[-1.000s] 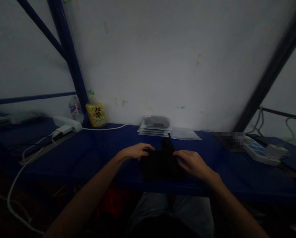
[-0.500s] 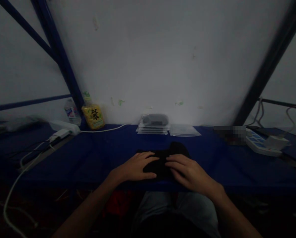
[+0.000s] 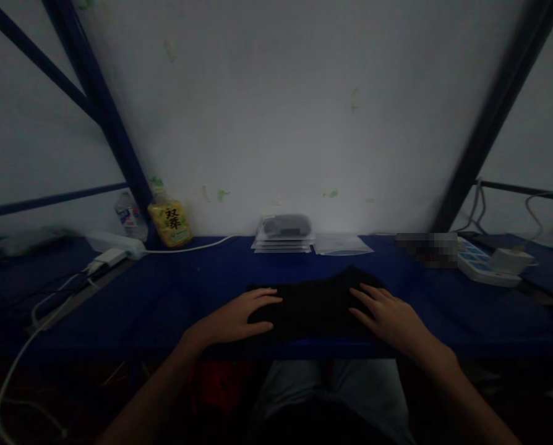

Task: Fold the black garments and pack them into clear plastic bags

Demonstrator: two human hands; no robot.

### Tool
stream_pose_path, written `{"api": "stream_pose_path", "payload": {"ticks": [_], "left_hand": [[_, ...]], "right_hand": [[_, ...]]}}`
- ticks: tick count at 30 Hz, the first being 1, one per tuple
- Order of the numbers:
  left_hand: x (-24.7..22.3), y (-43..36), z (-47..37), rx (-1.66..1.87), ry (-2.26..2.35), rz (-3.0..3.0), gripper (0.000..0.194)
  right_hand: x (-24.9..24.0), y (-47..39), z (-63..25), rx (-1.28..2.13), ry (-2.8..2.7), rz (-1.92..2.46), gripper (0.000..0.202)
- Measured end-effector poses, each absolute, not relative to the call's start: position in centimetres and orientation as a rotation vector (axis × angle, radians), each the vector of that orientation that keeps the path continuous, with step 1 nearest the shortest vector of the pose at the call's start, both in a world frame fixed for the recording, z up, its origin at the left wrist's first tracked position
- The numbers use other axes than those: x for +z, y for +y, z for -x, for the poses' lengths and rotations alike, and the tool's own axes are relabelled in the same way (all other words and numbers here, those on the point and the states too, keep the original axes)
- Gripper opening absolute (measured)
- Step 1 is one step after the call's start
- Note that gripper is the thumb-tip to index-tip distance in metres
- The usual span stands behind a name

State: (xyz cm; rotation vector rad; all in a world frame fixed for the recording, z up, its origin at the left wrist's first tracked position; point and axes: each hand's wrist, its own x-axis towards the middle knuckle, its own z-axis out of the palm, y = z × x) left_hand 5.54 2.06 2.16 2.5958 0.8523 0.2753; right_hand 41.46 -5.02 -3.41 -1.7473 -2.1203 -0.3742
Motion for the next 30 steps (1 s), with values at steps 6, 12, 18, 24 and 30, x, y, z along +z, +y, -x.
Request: {"api": "stream_pose_path", "payload": {"ticks": [6,12,18,24,30], "left_hand": [[3.0,4.5,-5.1,0.508,0.926,-2.515,0.025],[5.1,9.5,-6.4,0.763,1.086,-2.435,0.024],[5.2,10.0,-9.0,1.076,1.476,-2.682,0.043],[1.4,1.6,-9.9,0.184,1.106,-2.885,0.066],[0.0,-0.7,-7.2,-0.026,1.061,-2.953,0.088]], "right_hand": [[-0.1,-5.3,-40.3,-0.207,-2.407,1.359,0.059],[3.4,-0.9,-37.4,-0.174,-2.581,1.269,0.026],[4.7,4.2,-37.9,-0.274,-2.219,1.411,0.042],[1.1,1.9,-38.1,0.054,-2.541,1.178,0.056],[-1.7,-0.6,-39.8,0.228,-2.71,1.208,0.073]]}}
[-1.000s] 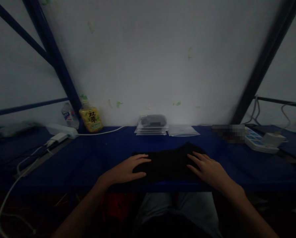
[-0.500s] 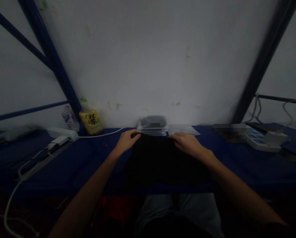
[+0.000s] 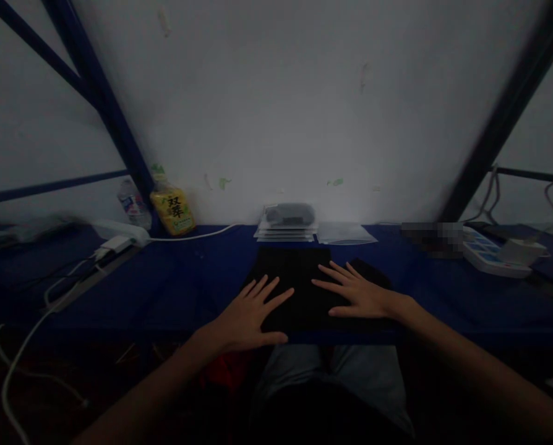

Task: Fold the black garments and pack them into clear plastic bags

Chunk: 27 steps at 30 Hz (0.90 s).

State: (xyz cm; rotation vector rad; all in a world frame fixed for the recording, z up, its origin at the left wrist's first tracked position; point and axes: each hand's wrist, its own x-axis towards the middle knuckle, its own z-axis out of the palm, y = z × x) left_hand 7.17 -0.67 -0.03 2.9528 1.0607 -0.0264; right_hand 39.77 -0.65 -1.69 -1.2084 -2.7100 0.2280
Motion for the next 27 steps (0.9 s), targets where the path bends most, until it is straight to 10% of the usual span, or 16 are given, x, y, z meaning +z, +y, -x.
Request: {"api": "stream_pose_path", "payload": {"ticks": [27], "left_hand": [[4.8,5.9,-9.1,-0.047,1.092,-2.84,0.065]], "right_hand": [[3.9,2.0,-40.6,0.542,-2.713,0.993,0.057]]}}
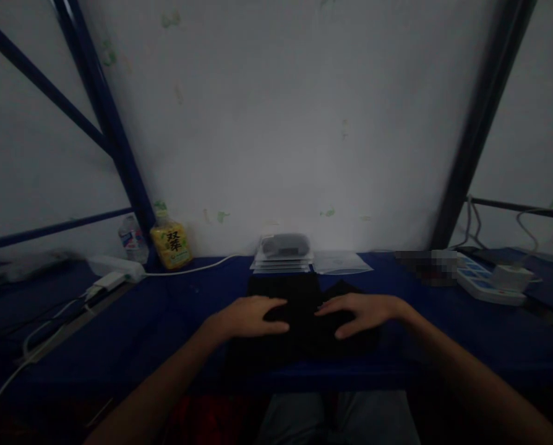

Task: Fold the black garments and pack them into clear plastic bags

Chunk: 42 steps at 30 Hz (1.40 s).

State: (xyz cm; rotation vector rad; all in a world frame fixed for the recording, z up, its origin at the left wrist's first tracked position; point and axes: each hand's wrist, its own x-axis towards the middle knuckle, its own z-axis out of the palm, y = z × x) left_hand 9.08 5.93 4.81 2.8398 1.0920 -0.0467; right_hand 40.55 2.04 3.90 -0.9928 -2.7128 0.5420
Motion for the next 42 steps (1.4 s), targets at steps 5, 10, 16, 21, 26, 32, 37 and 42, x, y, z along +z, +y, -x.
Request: {"api": "stream_pose_path", "payload": {"ticks": [5,10,16,21,26,32,37,42], "left_hand": [[6.0,14.1,-12.4,0.559,1.533,-2.926,0.054],[3.8,18.1,-13.5,0.687,1.963,-2.507,0.059],[3.1,17.9,-13.5,1.103,1.996,-2.437,0.035],[4.4,15.8,-14.1,1.263,1.706,-2.81,0.031],[4.0,14.5,-15.3,0.908,1.048,-3.275,0.031],[4.0,14.9,-15.1,0.873,1.002,-3.35,0.036],[4.9,15.9,-12.1,1.136,1.365,-3.218,0.034],[4.8,17.2,-9.5,1.303,1.623,-3.099,0.034]], "right_hand": [[6.3,7.0,-38.4,0.196,-2.231,1.215,0.031],[5.2,10.1,-36.6,0.146,-2.068,1.241,0.034],[3.0,12.8,-36.2,0.116,-1.924,1.246,0.03],[1.3,14.4,-36.0,0.071,-1.782,1.212,0.03],[-0.3,14.5,-35.2,-0.009,-1.934,1.108,0.024],[0.1,14.3,-35.4,0.058,-1.944,1.03,0.023],[1.6,13.9,-37.4,0.158,-1.731,1.056,0.026],[1.5,14.3,-39.1,0.279,-1.534,1.091,0.031]]}}
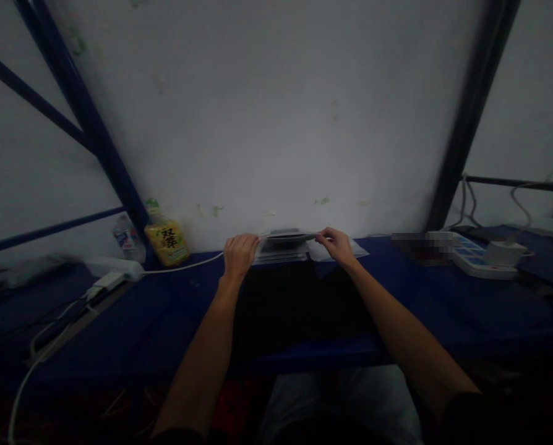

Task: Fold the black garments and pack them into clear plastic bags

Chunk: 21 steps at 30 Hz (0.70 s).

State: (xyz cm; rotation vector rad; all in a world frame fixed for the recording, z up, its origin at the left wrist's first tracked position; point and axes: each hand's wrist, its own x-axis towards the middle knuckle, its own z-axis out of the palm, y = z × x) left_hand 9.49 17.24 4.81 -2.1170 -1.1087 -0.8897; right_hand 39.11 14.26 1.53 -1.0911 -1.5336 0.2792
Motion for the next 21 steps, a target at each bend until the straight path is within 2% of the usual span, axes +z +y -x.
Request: {"api": "stream_pose_path", "payload": {"ticks": [4,6,10,13,21], "left_hand": [[4.5,17.2,-9.8,-0.932,-1.124,2.129,0.034],[4.5,16.9,-10.5,-0.941,-1.101,2.172,0.034],[4.7,16.3,-11.4,-0.957,-1.049,2.232,0.033],[4.8,16.1,-11.8,-0.927,-1.002,2.261,0.034],[4.5,15.7,-12.5,-0.875,-0.858,2.275,0.031]], "right_hand": [[1.1,14.4,-38.2,0.521,-1.406,1.023,0.03],[1.3,14.1,-37.3,0.522,-1.402,0.961,0.035],[1.7,13.0,-35.7,0.147,-1.636,0.933,0.025],[1.7,12.5,-35.0,-0.085,-1.824,0.973,0.026],[1.3,12.4,-34.6,-0.276,-1.986,1.12,0.038]]}}
